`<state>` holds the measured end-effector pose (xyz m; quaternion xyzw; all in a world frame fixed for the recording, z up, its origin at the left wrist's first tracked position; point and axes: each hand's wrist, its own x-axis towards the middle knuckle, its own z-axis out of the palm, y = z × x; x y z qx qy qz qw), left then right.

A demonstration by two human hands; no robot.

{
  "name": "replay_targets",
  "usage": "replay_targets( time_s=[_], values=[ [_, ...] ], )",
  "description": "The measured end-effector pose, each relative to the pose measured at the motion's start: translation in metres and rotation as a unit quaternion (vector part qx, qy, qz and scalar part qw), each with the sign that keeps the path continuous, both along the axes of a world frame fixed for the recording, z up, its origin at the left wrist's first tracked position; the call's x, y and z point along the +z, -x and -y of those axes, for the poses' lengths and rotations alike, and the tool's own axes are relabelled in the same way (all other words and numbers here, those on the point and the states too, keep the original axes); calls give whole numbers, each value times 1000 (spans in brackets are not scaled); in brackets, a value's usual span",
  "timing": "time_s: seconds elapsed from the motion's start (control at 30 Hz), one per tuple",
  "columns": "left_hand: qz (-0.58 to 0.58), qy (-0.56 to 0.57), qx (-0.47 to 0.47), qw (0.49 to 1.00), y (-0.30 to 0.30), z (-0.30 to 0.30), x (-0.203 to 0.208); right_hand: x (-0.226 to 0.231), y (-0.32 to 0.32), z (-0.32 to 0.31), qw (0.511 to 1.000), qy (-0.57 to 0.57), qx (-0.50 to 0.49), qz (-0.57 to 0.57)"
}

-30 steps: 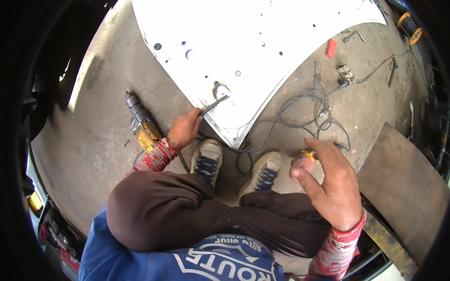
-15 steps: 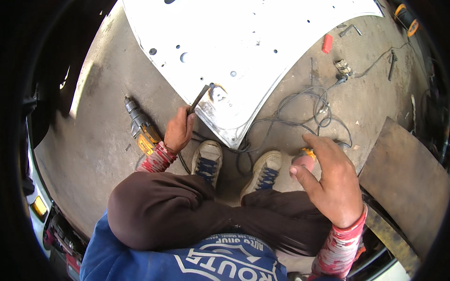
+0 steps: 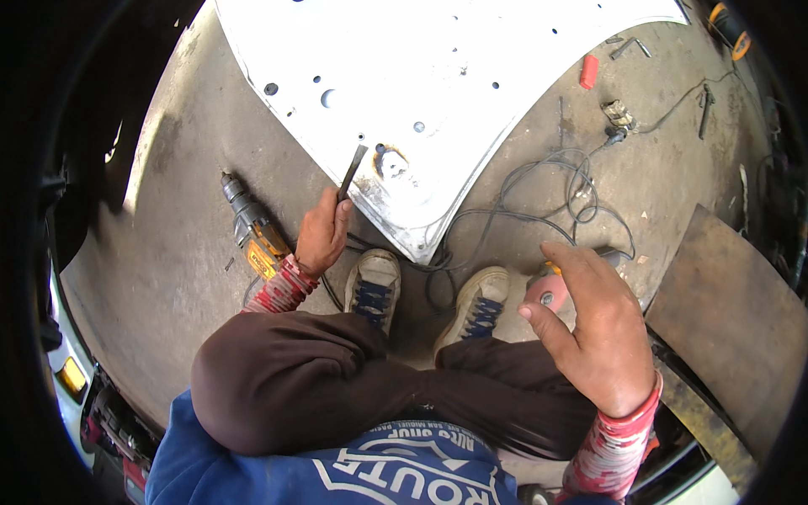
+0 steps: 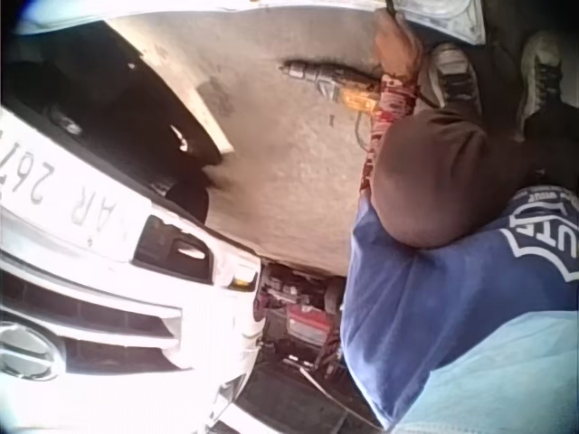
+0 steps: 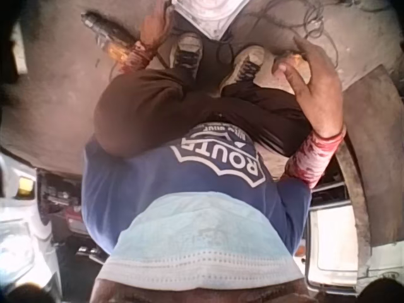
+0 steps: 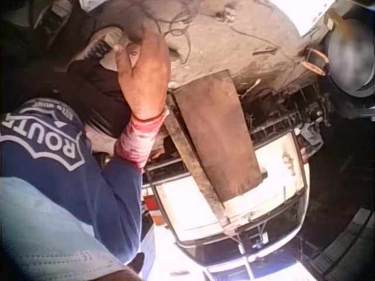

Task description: The person drills holes into a white car part using a power drill, then uses a red-handled tool to insert and tighten bolts into the holes. The person handles multiple bolts and a drill bit during the process.

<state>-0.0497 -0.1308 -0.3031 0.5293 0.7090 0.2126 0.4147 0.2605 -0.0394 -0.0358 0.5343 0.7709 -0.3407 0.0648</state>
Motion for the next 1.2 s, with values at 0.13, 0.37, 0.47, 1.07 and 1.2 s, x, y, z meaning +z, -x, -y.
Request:
replay_targets(
  time_s=[0.13,0.37,0.47,1.07,1.2],
  values=[
    [-76,28,-153,985,-2,3,0,-1,1,0,1000,0,5,4],
    [-91,62,-109,988,-6,-2,4,-2,2,2,1000,13,-1,12],
    [-47,25,-128,990,-5,-3,6,-2,2,-1,1000,6,2,8],
    [-16,9,-97,995,-9,-5,4,-3,3,1,1000,14,3,23],
    [-83,61,-119,988,-12,-4,7,-4,3,3,1000,7,6,16]
  ],
)
